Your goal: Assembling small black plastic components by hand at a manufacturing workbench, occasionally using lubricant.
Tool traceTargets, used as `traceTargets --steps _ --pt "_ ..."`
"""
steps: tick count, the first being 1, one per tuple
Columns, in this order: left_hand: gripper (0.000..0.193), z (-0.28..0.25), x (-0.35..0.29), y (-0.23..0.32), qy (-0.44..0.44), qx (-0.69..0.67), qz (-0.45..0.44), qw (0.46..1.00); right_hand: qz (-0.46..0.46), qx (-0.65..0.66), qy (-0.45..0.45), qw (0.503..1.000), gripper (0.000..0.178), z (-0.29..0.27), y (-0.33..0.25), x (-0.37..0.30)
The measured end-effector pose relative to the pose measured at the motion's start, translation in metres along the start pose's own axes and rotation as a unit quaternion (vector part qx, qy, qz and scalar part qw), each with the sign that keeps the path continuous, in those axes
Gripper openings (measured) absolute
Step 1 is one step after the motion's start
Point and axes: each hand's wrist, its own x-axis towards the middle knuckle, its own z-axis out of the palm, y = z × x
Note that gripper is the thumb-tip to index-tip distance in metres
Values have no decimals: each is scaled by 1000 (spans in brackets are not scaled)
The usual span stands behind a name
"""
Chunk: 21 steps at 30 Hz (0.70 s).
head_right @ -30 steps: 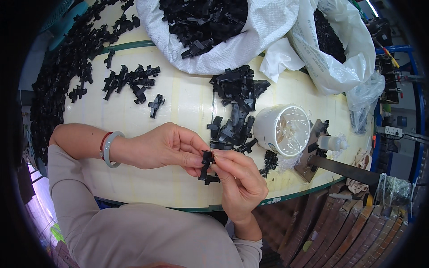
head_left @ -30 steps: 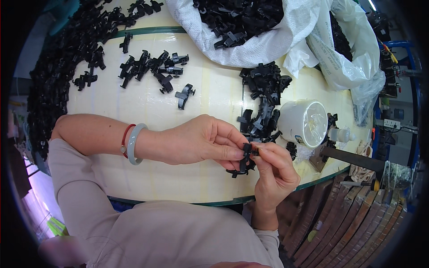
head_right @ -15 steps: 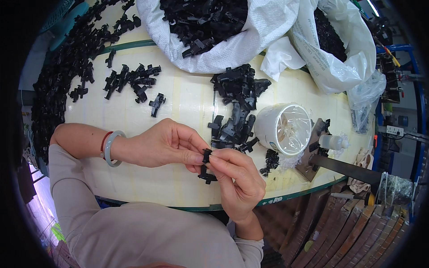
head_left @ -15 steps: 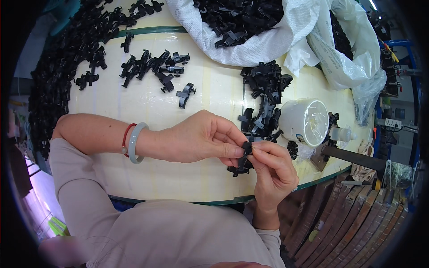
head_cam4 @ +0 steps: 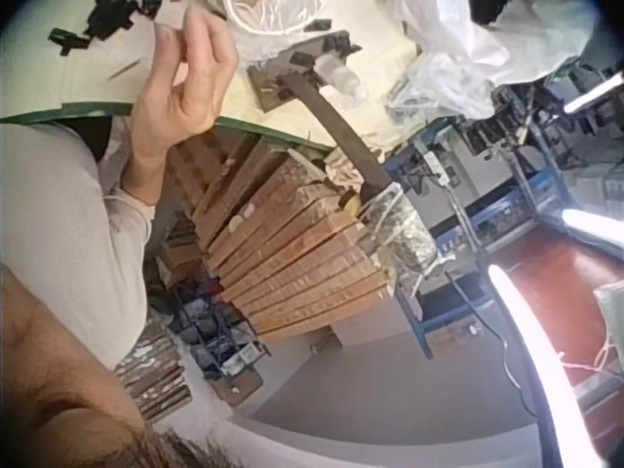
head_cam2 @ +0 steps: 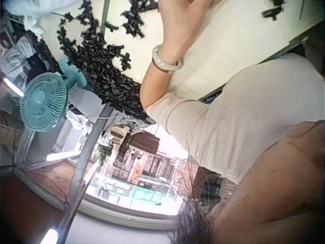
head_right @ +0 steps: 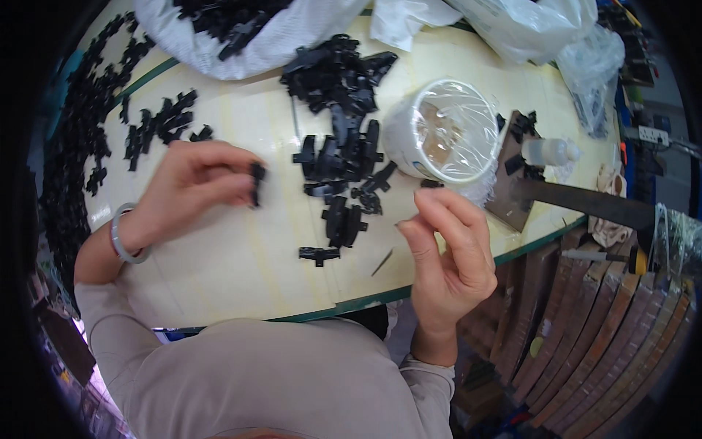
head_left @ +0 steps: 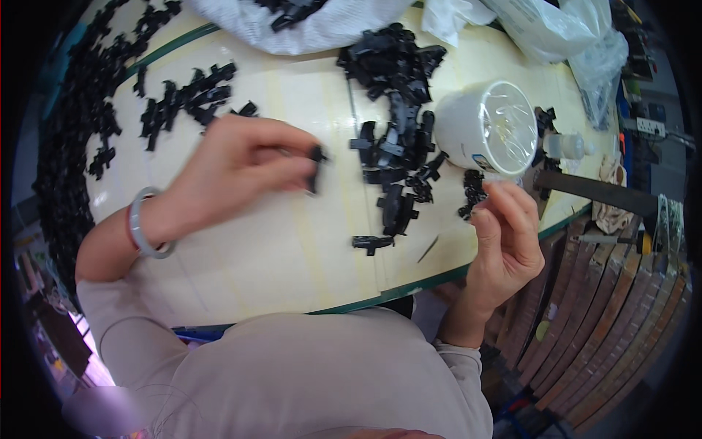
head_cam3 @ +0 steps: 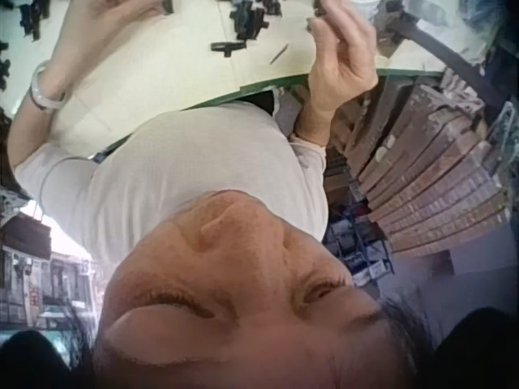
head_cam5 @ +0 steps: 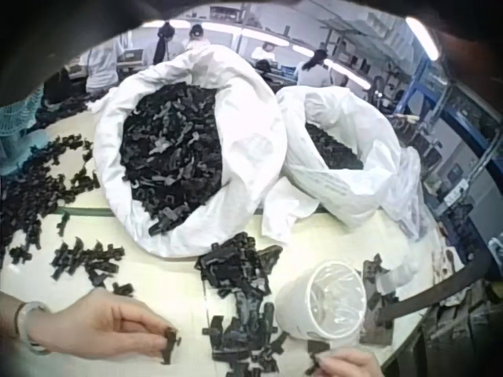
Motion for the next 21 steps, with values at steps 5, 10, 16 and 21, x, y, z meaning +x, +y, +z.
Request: traceTargets --steps 5,10,16,21 --pt "19 -27 -15 -6 137 139 52 979 -28 -170 -86 981 22 -18 7 -11" --pt "24 -16 -31 7 249 418 156 860 8 -185 -116 976 19 7 3 -11" --pt "30 23 -28 11 16 434 322 841 -15 -209 -132 969 14 8 11 -14" --pt "30 54 -5 -4 -62 390 326 859 14 -148 -103 983 11 1 13 -22"
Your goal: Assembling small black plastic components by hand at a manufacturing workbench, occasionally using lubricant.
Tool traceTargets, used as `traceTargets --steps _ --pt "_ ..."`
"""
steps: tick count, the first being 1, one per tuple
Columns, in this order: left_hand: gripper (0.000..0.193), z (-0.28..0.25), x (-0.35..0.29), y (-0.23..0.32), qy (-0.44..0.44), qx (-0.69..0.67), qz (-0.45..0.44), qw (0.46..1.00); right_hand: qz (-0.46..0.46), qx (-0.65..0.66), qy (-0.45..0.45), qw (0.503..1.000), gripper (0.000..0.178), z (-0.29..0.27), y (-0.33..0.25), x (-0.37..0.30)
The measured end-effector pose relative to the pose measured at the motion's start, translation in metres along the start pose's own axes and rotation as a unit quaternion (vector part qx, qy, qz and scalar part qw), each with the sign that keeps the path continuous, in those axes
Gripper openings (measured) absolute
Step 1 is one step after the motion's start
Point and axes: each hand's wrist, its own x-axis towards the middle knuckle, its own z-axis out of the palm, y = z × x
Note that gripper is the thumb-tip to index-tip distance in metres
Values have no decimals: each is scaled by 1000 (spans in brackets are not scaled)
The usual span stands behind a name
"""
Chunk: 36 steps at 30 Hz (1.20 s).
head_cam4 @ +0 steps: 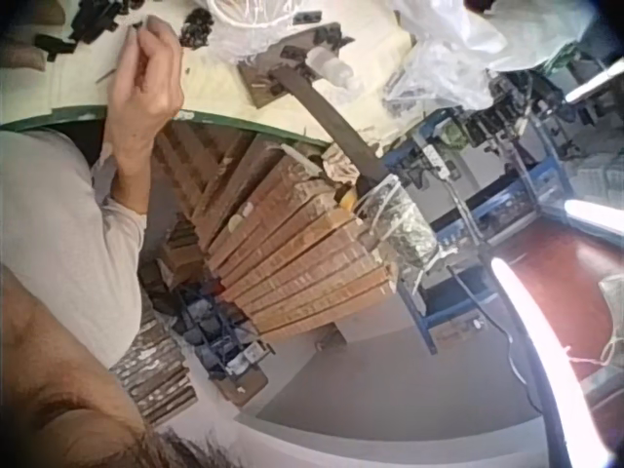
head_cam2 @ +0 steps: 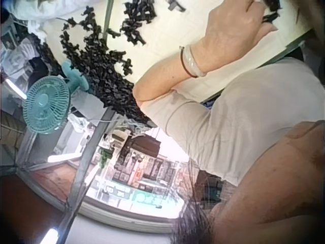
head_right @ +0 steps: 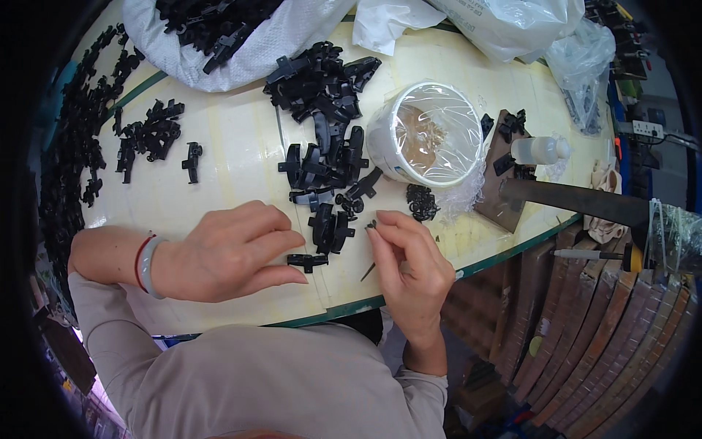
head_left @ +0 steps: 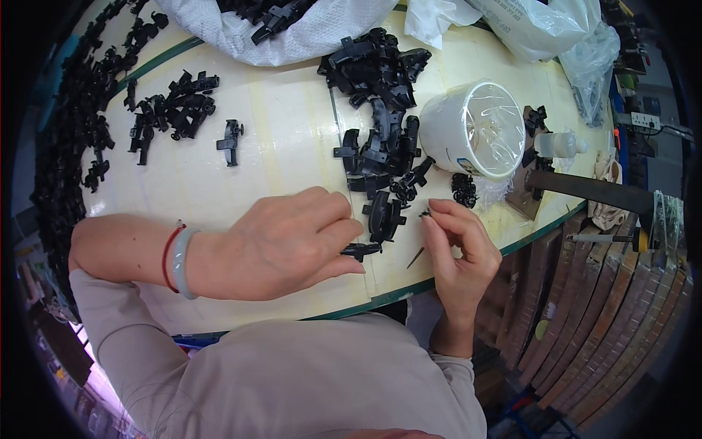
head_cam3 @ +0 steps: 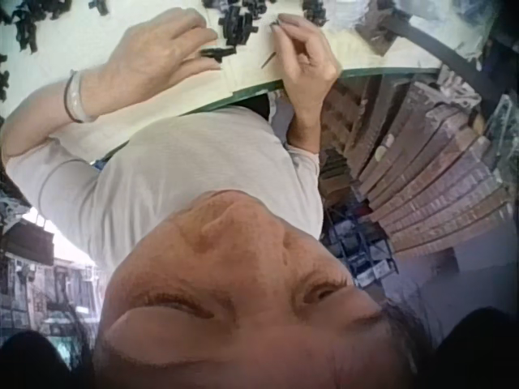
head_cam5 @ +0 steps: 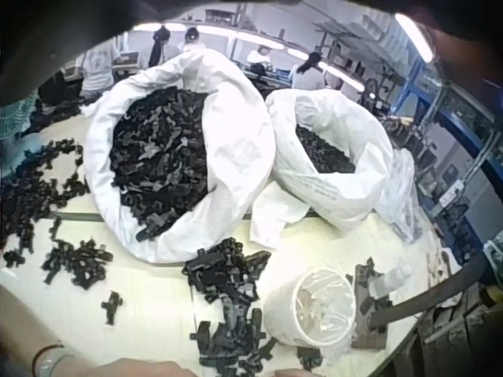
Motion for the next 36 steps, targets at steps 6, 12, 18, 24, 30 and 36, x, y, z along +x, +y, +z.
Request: traceTargets --steps 6,12,18,24,30,36 --pt "25 15 -1 -5 -11 -19 25 999 178 414 16 893 17 -17 -2 -4" --pt "16 14 0 -12 11 -186 17 982 125 511 47 849 17 -9 10 -7" --pt "13 10 4 -15 -17 -427 -93 899 103 457 67 881 19 -11 3 -4" --pt "21 0 14 -14 -64 -546 -172 817 24 267 116 956 21 -20 4 1" --pt "29 5 15 -18 -53 -579 -181 793 -77 46 189 978 26 -27 0 25" --pt "22 6 8 -21 -54 -593 -197 779 -235 -172 153 944 24 -37 4 64"
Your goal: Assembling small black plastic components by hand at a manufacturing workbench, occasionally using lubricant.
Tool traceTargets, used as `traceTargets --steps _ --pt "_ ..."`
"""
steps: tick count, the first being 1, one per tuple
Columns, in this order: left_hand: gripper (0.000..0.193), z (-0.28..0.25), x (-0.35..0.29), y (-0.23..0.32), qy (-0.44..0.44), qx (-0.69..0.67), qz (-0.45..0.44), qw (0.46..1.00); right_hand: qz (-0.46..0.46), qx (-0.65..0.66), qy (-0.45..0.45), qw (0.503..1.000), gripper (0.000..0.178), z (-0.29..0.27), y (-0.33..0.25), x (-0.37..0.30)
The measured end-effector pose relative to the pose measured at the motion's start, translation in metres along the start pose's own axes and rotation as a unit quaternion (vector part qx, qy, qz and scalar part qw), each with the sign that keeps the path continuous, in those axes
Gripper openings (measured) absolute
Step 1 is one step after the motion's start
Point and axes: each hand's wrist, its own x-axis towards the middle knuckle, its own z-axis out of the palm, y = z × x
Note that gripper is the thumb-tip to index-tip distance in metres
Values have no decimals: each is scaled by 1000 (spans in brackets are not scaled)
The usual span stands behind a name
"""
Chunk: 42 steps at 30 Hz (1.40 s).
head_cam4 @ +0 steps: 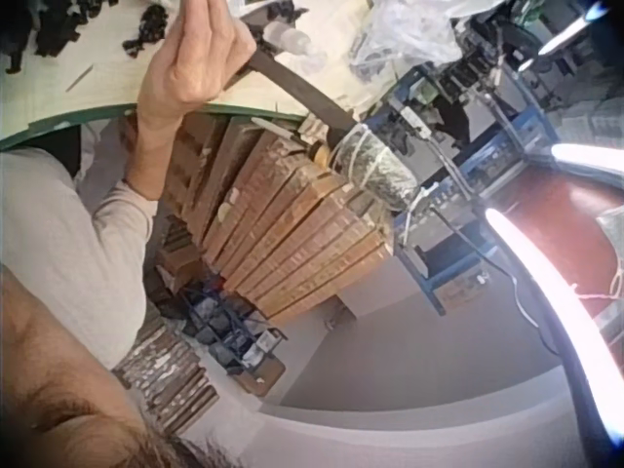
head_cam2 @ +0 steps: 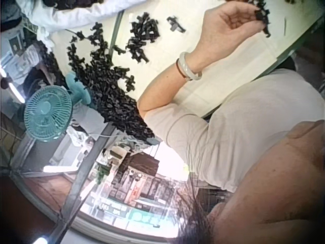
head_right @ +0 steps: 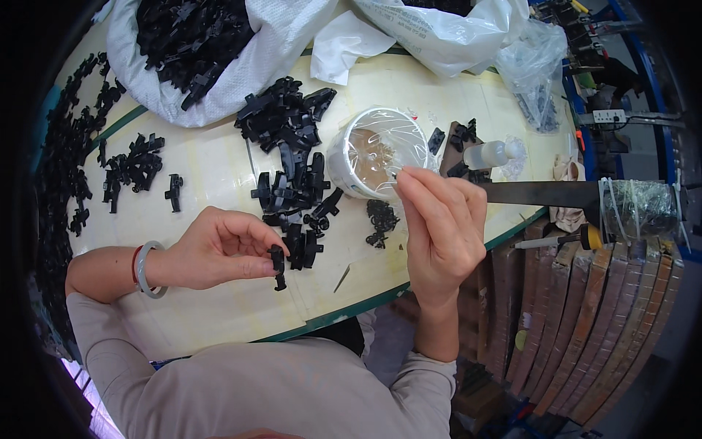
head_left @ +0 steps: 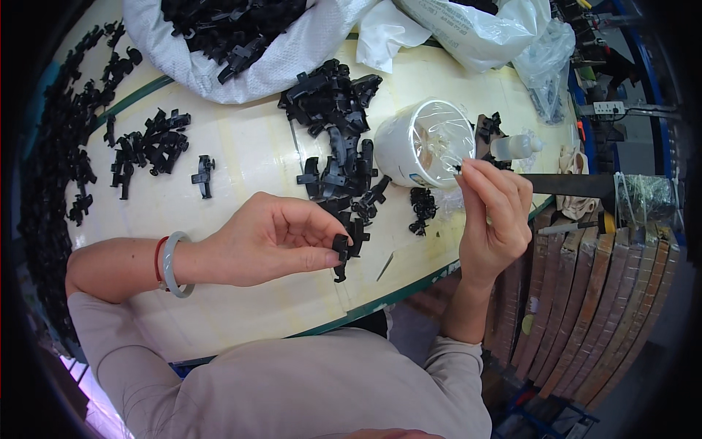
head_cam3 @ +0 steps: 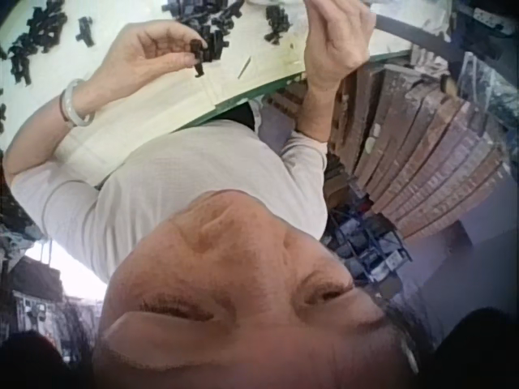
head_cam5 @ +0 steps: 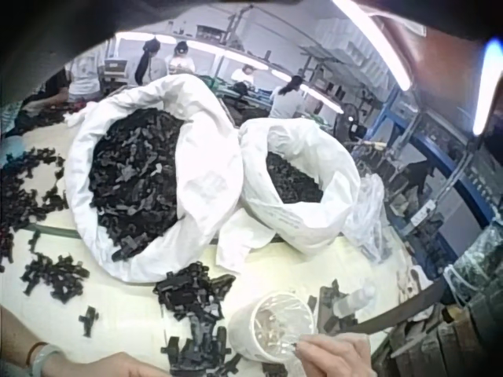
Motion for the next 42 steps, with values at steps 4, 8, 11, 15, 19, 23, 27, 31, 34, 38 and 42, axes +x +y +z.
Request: traceTargets --steps 4,8,11,15,19,23,27,31,34,38,42 --pt "22 -1 2 -1 -5 -19 6 1000 -19 -21 -22 999 24 4 8 8" --pt "21 -1 3 0 -6 -39 -3 999 -30 -24 -43 998 25 5 9 13" --pt "20 -3 5 -1 -7 -54 1 999 -32 -30 -69 997 24 6 9 15" --pt "19 -2 4 0 7 -58 5 998 15 28 -74 997 24 1 3 14" --pt "20 -4 5 2 8 -34 2 999 143 203 -40 968 23 0 -11 0" --pt "24 -4 7 0 13 -87 -6 996 277 315 -32 907 21 2 -40 -16" --pt "24 -3 9 -2 -3 -114 10 993 249 336 -52 907 20 15 -56 -24" --pt "26 -4 8 0 -6 -120 7 993 214 358 -48 907 22 25 -62 -29" --pt "26 -5 8 0 -2 -119 3 993 185 351 -44 917 22 28 -65 -28" --pt "26 -6 8 0 2 -121 -2 993 142 324 -40 935 21 29 -67 -28" --pt "26 -6 8 -1 1 -118 3 993 113 306 -37 944 20 31 -66 -28"
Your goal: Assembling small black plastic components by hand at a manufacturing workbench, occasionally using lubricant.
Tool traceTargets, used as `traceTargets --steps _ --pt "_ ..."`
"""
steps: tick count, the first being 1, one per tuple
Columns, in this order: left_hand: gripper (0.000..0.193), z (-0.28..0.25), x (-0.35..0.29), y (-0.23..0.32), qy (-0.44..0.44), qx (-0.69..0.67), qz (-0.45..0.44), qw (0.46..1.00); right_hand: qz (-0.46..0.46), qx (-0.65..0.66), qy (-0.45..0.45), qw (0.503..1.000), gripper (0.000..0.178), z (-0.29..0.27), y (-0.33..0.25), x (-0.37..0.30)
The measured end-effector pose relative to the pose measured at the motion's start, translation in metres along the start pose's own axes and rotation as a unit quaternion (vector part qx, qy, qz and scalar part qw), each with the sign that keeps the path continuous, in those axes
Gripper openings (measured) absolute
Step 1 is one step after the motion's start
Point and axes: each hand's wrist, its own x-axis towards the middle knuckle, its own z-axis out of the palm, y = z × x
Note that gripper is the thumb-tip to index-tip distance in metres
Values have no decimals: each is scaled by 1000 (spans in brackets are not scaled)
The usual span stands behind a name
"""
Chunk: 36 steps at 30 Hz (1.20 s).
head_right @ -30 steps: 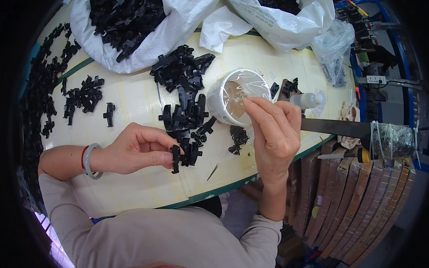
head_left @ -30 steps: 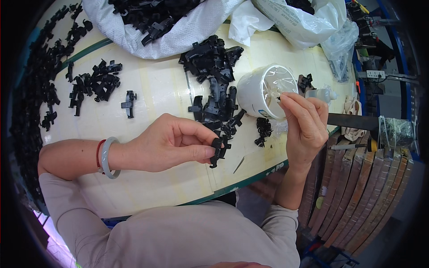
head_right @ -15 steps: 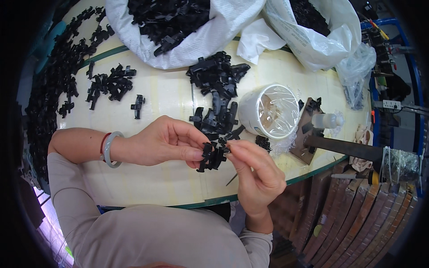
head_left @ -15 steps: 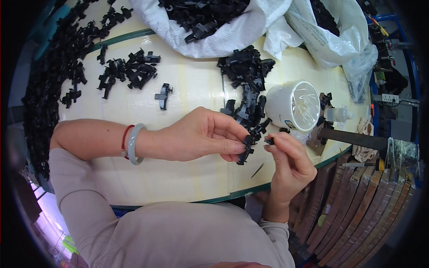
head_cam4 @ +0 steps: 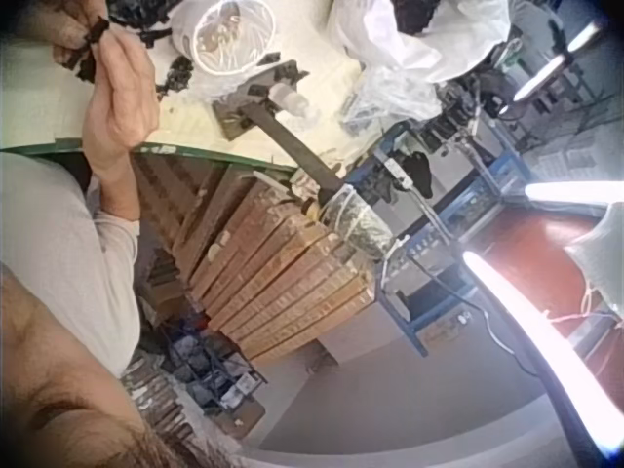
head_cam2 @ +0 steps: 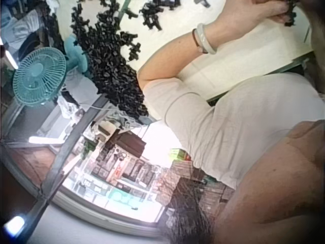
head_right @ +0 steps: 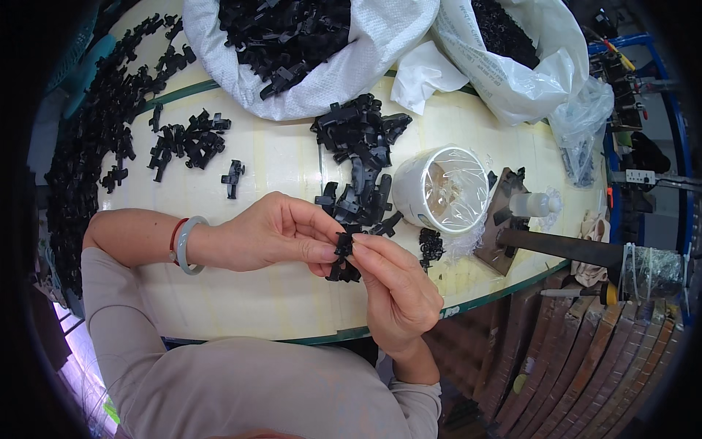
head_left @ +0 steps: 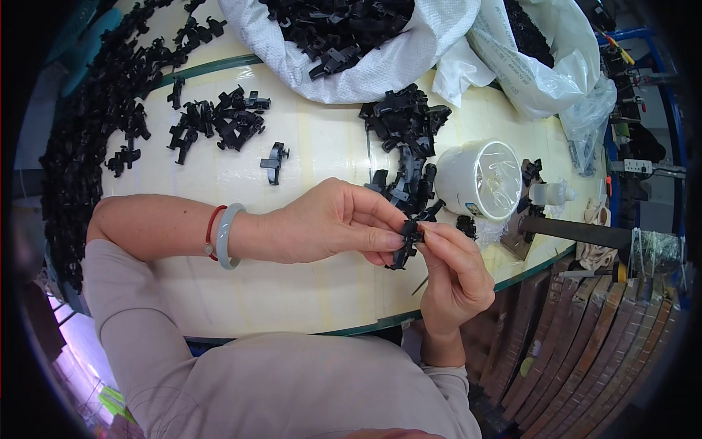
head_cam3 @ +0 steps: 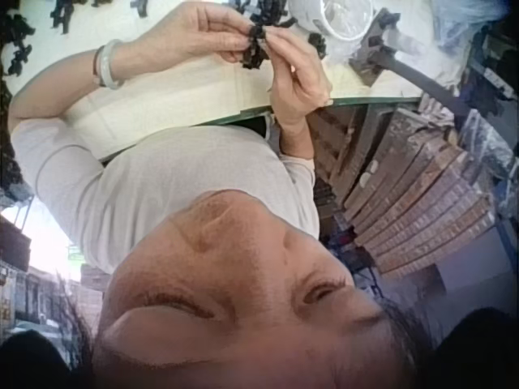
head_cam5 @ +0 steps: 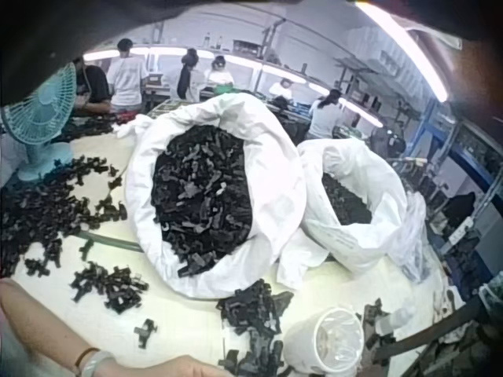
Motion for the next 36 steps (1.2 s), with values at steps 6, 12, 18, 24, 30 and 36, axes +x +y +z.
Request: traceTargets --steps 6,12,18,24,30,36 --pt "26 0 -1 0 1 0 -3 1000 -6 -13 -11 1000 22 0 1 0" --pt "23 3 -3 -2 9 20 15 1000 -76 -81 -49 993 28 -5 3 3" --pt "20 6 -6 1 33 51 2 998 -29 -37 -28 999 31 -5 5 -4" --pt "19 -9 -31 26 230 226 -14 946 79 -162 124 976 27 -45 13 -19" --pt "20 -34 -65 47 380 288 -4 879 30 -269 -17 963 23 -39 27 -20" --pt "27 -35 -82 54 398 379 13 835 52 -195 -67 977 26 -29 15 -15"
